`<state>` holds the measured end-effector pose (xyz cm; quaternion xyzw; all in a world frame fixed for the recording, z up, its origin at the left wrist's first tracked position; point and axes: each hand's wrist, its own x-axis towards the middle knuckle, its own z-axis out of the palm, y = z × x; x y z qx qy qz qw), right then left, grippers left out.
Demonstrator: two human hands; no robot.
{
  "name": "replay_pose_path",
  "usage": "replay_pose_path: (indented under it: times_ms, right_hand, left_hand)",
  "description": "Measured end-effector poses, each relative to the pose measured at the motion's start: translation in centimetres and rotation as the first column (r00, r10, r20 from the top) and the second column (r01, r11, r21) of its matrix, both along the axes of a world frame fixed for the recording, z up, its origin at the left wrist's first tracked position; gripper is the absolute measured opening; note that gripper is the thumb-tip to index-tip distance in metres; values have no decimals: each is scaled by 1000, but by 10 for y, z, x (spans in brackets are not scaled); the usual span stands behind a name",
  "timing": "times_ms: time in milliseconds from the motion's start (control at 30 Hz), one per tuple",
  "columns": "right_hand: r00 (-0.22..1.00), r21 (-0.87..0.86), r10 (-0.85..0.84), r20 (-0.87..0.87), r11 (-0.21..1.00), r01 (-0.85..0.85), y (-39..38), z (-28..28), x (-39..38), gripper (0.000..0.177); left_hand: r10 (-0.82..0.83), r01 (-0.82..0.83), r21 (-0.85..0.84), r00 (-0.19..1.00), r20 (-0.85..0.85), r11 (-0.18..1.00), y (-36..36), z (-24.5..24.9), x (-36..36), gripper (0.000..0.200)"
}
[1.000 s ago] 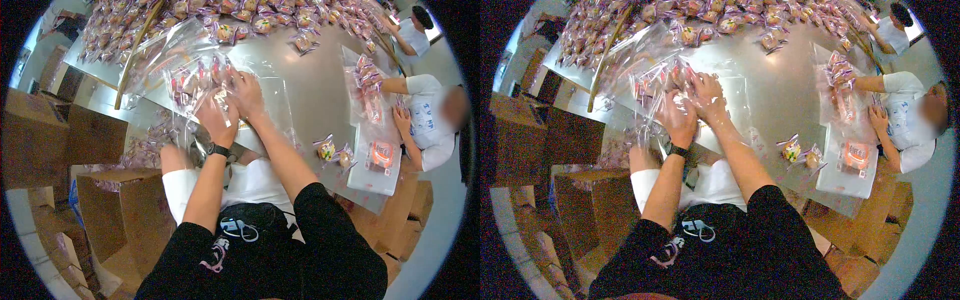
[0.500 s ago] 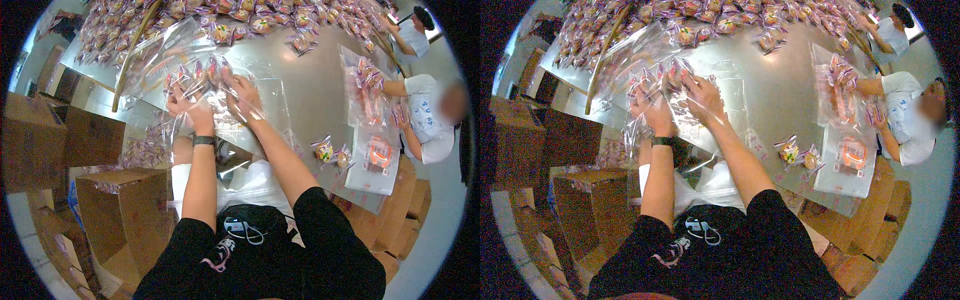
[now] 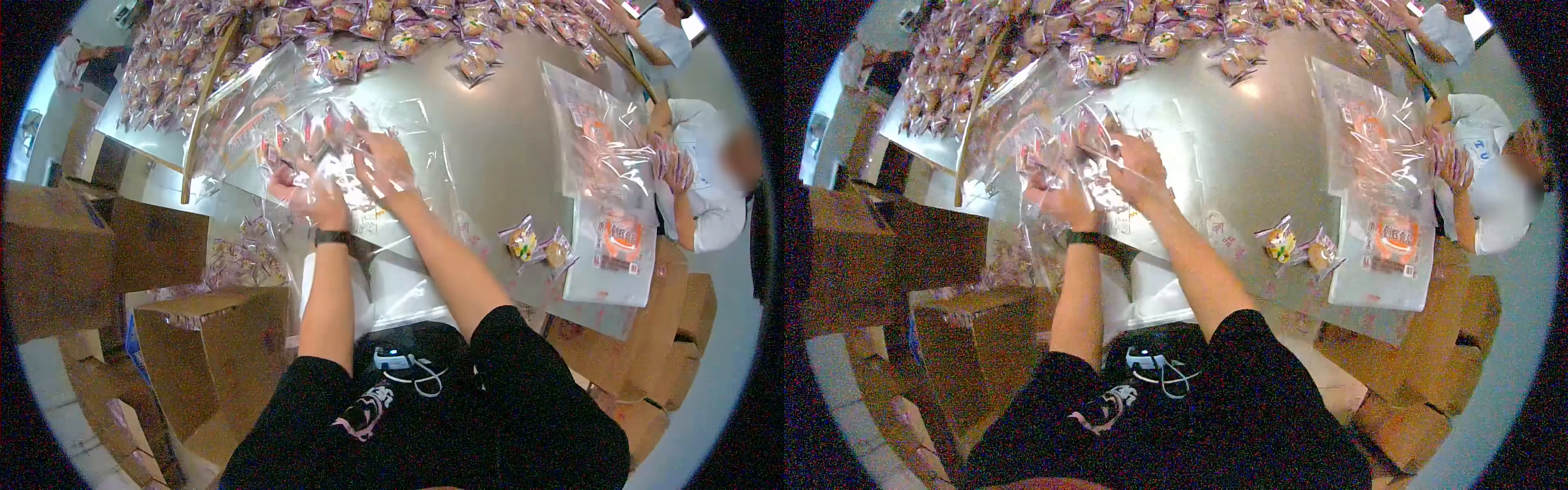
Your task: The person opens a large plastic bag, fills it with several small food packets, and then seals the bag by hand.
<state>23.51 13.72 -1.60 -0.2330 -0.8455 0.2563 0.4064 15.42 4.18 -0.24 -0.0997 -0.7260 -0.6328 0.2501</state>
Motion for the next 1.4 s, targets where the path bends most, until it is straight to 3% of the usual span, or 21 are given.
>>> replay_pose_path:
  times_ms: [33,133,200,233,300,367,400,433,500,533,567,667,700,800,867,933,967,1067,1167,1300,1400]
  right_hand:
    - [1000,16,-11,-15,1000,12,2,-4,-4,34]
    - [1000,-106,-7,-23,994,4,-6,4,4,28]
    - [995,-156,-1,-98,988,-15,-2,4,3,26]
    - [999,-216,-35,-6,976,33,-1,1,0,30]
    - [996,-110,-88,22,990,90,1,-6,-10,41]
    - [996,-54,-65,56,996,68,-2,-9,-11,54]
    - [981,-152,-64,181,984,92,-7,7,-8,55]
    - [985,-310,-30,169,947,82,-10,28,-4,57]
    - [963,-318,-80,256,934,162,-8,44,-2,60]
    - [924,-161,-173,342,958,239,-1,47,-4,60]
    - [870,4,-275,409,954,300,2,50,-5,61]
    - [751,157,-306,585,951,265,9,70,1,64]
    - [768,217,-328,551,944,248,19,51,1,64]
    - [793,301,-484,370,870,391,46,5,-15,57]
    - [840,79,-241,485,969,232,41,33,2,51]
    - [837,-51,-55,545,994,98,40,68,10,50]
    - [877,-34,4,481,999,14,50,49,4,48]
    - [955,113,-164,249,984,139,58,11,-16,47]
    - [851,407,-517,97,801,440,55,0,-31,46]
    - [847,14,-234,477,966,259,54,38,-18,56]
    - [804,182,-244,542,968,171,67,16,-18,66]
  left_hand:
    - [-192,192,4,980,58,981,1,0,4,30]
    - [-418,122,-577,808,-415,808,0,16,18,36]
    - [-536,175,-692,769,-349,701,2,31,15,43]
    - [-589,229,-718,751,-299,657,5,31,5,46]
    - [-692,291,-758,666,-278,584,4,27,-8,51]
    - [-663,260,-808,721,-202,529,8,2,-32,49]
    - [-644,247,-828,747,-168,503,15,-2,-38,48]
    - [-567,251,-879,823,-26,405,9,22,-19,50]
    - [-556,125,-889,816,-160,440,12,24,-15,53]
    - [-547,64,-889,807,-222,454,13,23,-13,54]
    - [-548,109,-887,817,-177,449,13,19,-14,59]
    - [-603,302,-729,776,-187,615,24,-21,-28,62]
    - [-588,194,-867,798,-132,458,8,27,-6,61]
    - [-550,182,-770,797,-248,611,23,-17,-27,45]
    - [-571,218,-769,790,-223,601,24,-37,-34,43]
    - [-556,180,-777,794,-247,603,21,-11,-23,43]
    - [-534,141,-795,806,-254,591,20,-3,-18,43]
    - [-550,134,-797,789,-273,589,13,4,-16,42]
    - [-511,98,-760,794,-329,642,15,13,-9,41]
    - [-506,143,-738,810,-296,660,11,9,-11,41]
    - [-518,156,-770,818,-250,618,11,9,-10,42]
